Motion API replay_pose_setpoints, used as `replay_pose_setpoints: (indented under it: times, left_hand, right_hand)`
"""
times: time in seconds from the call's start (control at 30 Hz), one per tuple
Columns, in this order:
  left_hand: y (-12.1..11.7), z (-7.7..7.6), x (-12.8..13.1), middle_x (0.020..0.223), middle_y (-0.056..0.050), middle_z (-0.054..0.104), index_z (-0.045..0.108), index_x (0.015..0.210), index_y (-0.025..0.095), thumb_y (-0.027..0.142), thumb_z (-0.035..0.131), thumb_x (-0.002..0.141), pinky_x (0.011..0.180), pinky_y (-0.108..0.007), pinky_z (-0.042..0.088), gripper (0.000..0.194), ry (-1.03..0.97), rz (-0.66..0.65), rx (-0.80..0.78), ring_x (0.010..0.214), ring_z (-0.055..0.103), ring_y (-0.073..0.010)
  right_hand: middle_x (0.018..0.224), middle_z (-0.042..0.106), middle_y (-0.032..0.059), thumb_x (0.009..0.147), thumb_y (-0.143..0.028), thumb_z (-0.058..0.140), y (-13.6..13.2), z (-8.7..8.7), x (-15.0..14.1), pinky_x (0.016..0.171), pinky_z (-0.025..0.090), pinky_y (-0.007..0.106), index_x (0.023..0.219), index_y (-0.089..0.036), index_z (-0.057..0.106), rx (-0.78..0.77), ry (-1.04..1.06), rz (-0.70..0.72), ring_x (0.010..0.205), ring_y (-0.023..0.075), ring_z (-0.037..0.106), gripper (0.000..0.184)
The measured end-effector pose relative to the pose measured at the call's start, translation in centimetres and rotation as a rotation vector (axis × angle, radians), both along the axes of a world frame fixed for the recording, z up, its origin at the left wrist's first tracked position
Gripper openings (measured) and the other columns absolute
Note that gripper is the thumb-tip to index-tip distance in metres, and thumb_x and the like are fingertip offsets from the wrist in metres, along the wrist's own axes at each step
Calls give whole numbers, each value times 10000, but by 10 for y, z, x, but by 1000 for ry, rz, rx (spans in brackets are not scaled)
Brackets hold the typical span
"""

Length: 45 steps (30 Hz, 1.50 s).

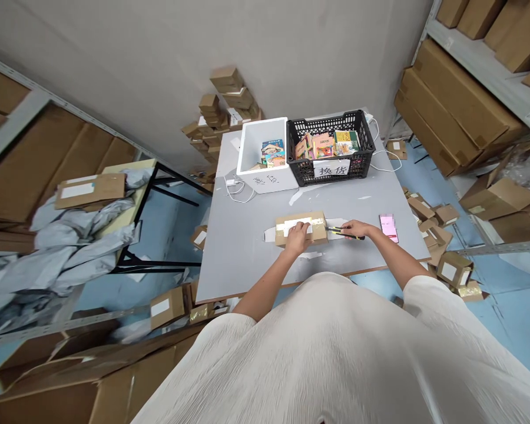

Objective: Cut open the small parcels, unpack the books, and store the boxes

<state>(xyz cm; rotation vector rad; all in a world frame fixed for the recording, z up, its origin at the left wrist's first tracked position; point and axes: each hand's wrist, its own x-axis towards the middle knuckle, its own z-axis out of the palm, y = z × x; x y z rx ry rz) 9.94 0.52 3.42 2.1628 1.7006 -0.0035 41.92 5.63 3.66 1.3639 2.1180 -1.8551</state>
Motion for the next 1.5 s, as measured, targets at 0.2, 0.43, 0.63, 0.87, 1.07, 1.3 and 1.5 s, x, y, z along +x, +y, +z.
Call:
replay_pose_setpoints:
  times: [0.2,0.43,0.63,0.87,1.07,1.3,1.5]
  left_hand:
    - [0,2,0,1483,-136,564,541,1500,262,317,804,872,1208,-452,409,683,-3,-11,-12,1374,580,-339]
    - [3,10,-1,1624,-175,489,405,1666,253,389,552,1059,1139,-474,467,639,-75,35,56,1382,572,-356]
    - [23,12,-1,1576,-155,566,536,1559,263,221,491,1043,1191,-500,438,519,-62,55,115,1449,538,-346]
    - [34,0,-8,1726,-175,438,469,1604,239,208,562,995,1337,-580,251,617,-46,-41,55,1640,339,-351]
    - [28,-5,-8,1775,-161,378,375,1698,219,277,494,1040,1367,-573,172,671,-52,-60,77,1672,277,-349]
    - [18,-10,-4,1807,-155,336,315,1740,201,292,417,1058,1380,-603,96,696,-82,-44,126,1701,224,-341]
    - [18,-11,-5,1799,-164,351,278,1758,208,305,410,1059,1372,-629,131,718,-96,-45,133,1698,238,-348]
  right_hand:
    - [773,736,36,909,-769,660,-18,-6,-1,612,509,249,861,-222,624,59,25,-294,696,173,666,550]
    - [895,778,43,987,-658,613,-36,4,-10,660,517,248,984,-232,621,156,21,-441,739,170,672,426]
    - [947,777,48,1099,-538,407,-51,15,-22,840,539,308,1034,-228,721,406,-76,-368,897,217,699,446]
    - [1215,759,126,1034,-409,635,-60,13,-19,993,536,377,1396,-242,759,570,-220,-284,1058,279,712,417]
    - [1234,747,115,1008,-391,717,-62,13,-20,972,549,377,1417,-285,766,575,-281,-220,1045,279,715,425]
    - [1248,730,108,1047,-391,654,-63,14,-28,969,552,373,1449,-309,747,592,-335,-256,1056,280,709,421]
    - [1287,715,117,1062,-405,631,-55,7,-34,978,545,369,1485,-299,723,632,-383,-276,1106,287,699,445]
